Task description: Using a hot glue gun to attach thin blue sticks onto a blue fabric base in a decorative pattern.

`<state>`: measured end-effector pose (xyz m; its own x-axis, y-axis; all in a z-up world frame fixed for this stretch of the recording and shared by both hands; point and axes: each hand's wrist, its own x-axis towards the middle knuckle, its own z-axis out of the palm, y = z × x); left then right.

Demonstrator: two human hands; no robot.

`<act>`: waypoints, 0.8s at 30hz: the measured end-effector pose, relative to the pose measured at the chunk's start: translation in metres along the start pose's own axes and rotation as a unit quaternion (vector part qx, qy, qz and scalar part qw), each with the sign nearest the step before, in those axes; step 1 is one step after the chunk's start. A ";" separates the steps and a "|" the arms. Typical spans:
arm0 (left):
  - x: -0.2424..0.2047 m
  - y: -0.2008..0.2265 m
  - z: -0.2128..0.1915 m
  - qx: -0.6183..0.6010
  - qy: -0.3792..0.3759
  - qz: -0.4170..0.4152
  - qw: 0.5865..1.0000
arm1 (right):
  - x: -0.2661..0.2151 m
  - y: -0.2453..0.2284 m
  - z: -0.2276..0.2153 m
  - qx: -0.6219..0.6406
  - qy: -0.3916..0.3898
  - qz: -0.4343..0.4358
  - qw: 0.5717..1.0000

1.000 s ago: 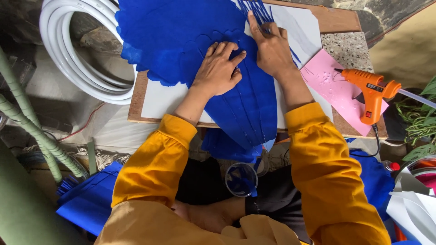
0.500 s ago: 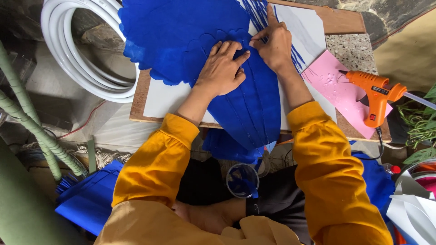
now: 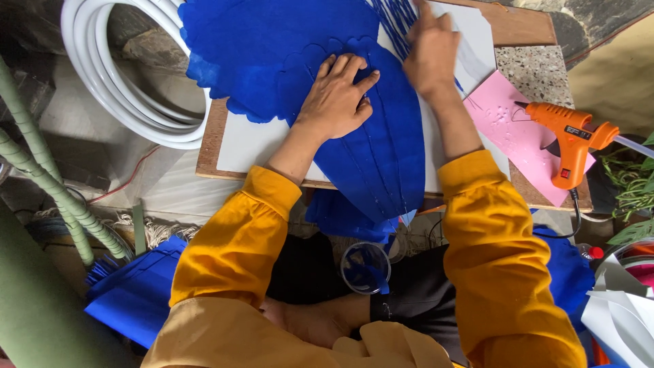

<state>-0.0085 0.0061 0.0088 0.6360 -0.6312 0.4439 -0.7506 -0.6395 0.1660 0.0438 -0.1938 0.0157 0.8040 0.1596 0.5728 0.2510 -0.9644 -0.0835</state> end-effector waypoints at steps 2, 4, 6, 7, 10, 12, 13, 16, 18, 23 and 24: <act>0.001 0.000 0.001 -0.001 0.002 0.001 1.000 | 0.002 0.030 0.008 0.039 0.073 0.002 0.997; 0.000 -0.001 0.002 -0.002 0.003 0.001 1.000 | 0.000 0.058 0.012 0.078 0.147 0.002 0.986; 0.000 -0.001 0.002 0.000 -0.001 0.001 1.000 | -0.004 0.084 0.011 0.126 0.215 0.109 0.962; 0.000 -0.001 0.002 0.001 -0.001 0.002 1.000 | -0.004 0.073 -0.009 0.127 0.217 0.109 0.962; 0.000 -0.001 0.002 0.009 -0.005 0.004 1.000 | -0.009 0.048 -0.056 0.180 0.392 0.094 0.897; 0.001 -0.001 0.002 0.041 -0.014 0.006 0.999 | -0.016 0.042 -0.071 0.290 0.374 0.088 0.876; 0.000 0.000 0.002 0.042 -0.015 0.007 0.999 | -0.022 0.025 -0.089 0.290 0.376 0.089 0.876; -0.001 0.000 -0.001 0.036 -0.003 -0.012 0.999 | -0.045 -0.024 -0.138 0.266 0.270 0.038 0.925; -0.001 0.000 -0.001 0.003 0.001 -0.008 1.000 | -0.067 -0.050 -0.167 0.330 0.244 -0.034 0.911; 0.008 0.004 -0.013 0.028 -0.063 -0.032 0.997 | -0.159 -0.050 -0.204 0.261 0.160 0.014 0.952; 0.011 0.004 -0.017 0.034 -0.091 -0.030 0.995 | -0.178 -0.045 -0.208 0.219 0.149 0.020 0.964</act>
<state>-0.0080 0.0040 0.0293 0.7063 -0.6560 0.2662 -0.7001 -0.7030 0.1252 -0.2233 -0.2224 0.0874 0.6437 -0.0059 0.7652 0.4787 -0.7771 -0.4087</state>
